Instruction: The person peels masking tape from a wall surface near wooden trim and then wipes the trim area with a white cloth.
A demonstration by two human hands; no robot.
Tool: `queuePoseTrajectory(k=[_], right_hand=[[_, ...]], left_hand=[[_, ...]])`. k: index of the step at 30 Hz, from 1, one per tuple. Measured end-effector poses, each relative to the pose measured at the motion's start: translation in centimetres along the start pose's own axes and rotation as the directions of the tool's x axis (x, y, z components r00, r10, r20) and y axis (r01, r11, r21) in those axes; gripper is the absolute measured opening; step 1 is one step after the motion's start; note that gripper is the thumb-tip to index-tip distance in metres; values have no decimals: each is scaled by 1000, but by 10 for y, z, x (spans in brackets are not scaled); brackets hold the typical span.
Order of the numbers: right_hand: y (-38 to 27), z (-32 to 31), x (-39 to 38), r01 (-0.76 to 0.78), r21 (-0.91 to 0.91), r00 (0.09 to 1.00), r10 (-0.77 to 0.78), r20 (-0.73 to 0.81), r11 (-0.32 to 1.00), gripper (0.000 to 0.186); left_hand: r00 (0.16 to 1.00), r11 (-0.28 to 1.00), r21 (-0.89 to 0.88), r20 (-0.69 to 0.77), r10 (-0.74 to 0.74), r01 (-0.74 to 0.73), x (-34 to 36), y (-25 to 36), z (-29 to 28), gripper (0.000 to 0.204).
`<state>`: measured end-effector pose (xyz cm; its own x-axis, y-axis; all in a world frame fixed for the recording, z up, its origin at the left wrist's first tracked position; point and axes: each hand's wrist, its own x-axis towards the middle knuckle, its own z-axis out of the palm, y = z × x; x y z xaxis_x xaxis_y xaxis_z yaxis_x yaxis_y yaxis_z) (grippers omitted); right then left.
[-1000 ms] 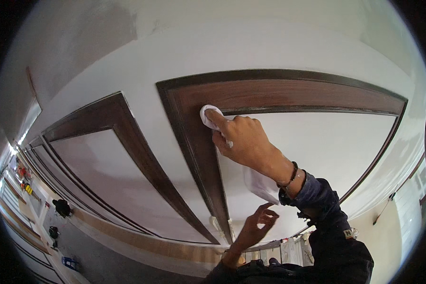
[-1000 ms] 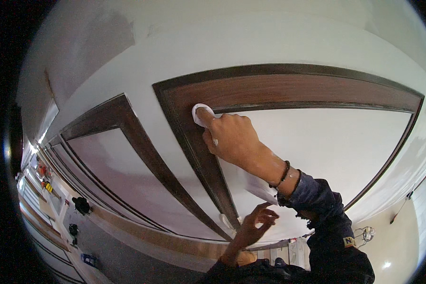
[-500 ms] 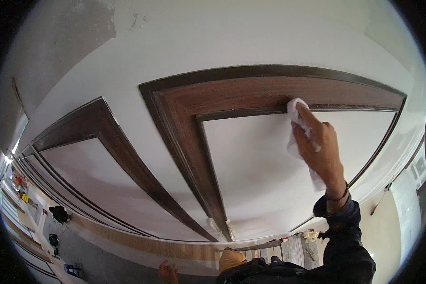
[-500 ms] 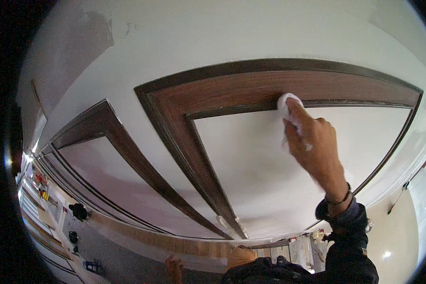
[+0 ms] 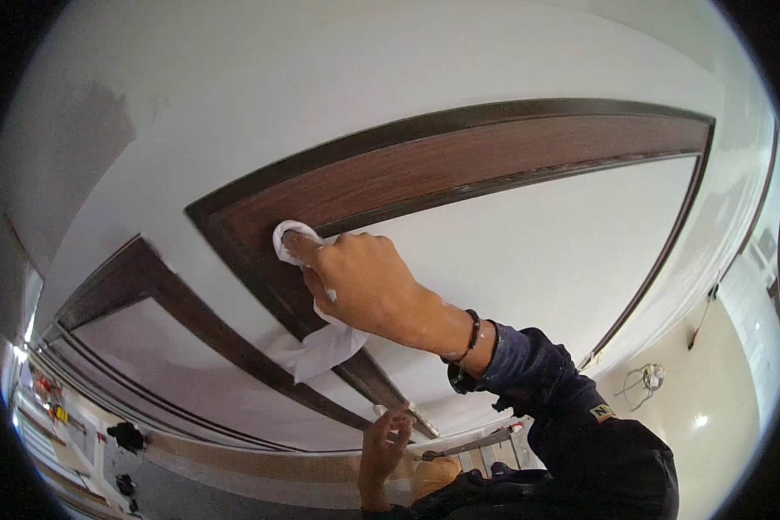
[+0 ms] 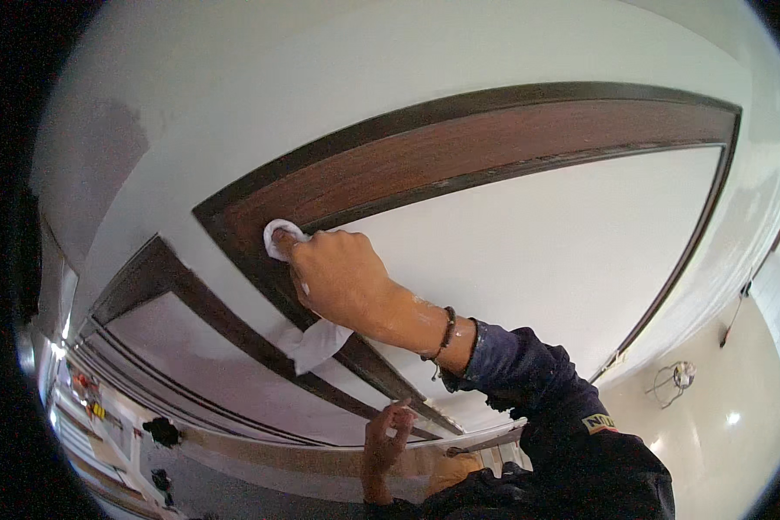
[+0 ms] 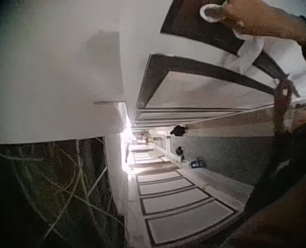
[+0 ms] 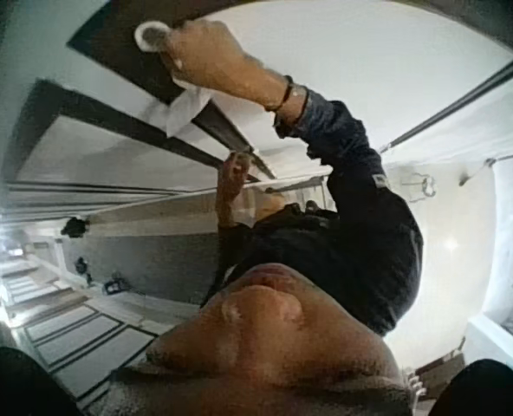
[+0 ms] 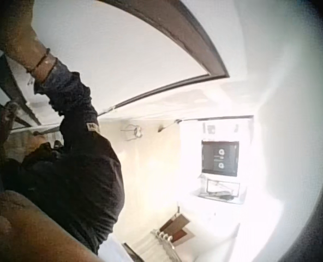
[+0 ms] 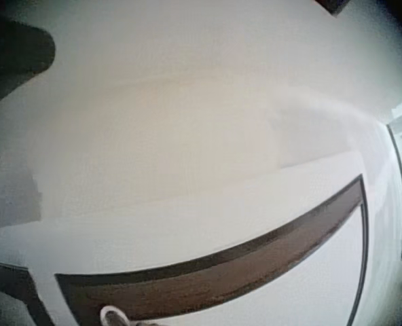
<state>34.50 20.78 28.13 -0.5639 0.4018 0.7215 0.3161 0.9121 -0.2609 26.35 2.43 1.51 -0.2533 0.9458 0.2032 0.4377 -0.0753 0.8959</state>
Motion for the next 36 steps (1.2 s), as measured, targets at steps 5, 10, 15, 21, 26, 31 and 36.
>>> queuePoseTrajectory(k=[5, 10, 15, 21, 26, 31, 36], right_hand=[[60, -71, -42, -18, -36, 998, 15, -69, 999, 32], [135, -158, -109, -217, 82, 951, 229, -205, 973, 43], [215, -226, -177, -394, 108, 775, 393, -495, 913, 41], [208, -223, -170, -468, -51, 731, 354, -583, 882, 42], [156, -164, -139, -323, -96, 872, 257, -416, 942, 44], [111, -117, -98, -78, -18, 949, 69, -308, 997, 44], [140, -163, -114, -173, -159, 947, 121, -296, 972, 40]], left_hand=[[997, 984, 172, 56, -57, 47, -12, -30, -26, 37], [962, 947, 207, -172, -213, 247, -76, -111, -93, 38], [898, 935, -268, -309, -314, 234, -174, -189, -115, 50], [777, 819, -296, -276, -566, 491, -177, -174, -118, 50], [966, 973, -23, -117, -230, 229, -59, -91, -83, 39], [979, 954, 275, 189, 73, -124, 15, -59, -14, 28], [937, 972, 216, 350, 13, -95, 20, -86, 32, 29]])
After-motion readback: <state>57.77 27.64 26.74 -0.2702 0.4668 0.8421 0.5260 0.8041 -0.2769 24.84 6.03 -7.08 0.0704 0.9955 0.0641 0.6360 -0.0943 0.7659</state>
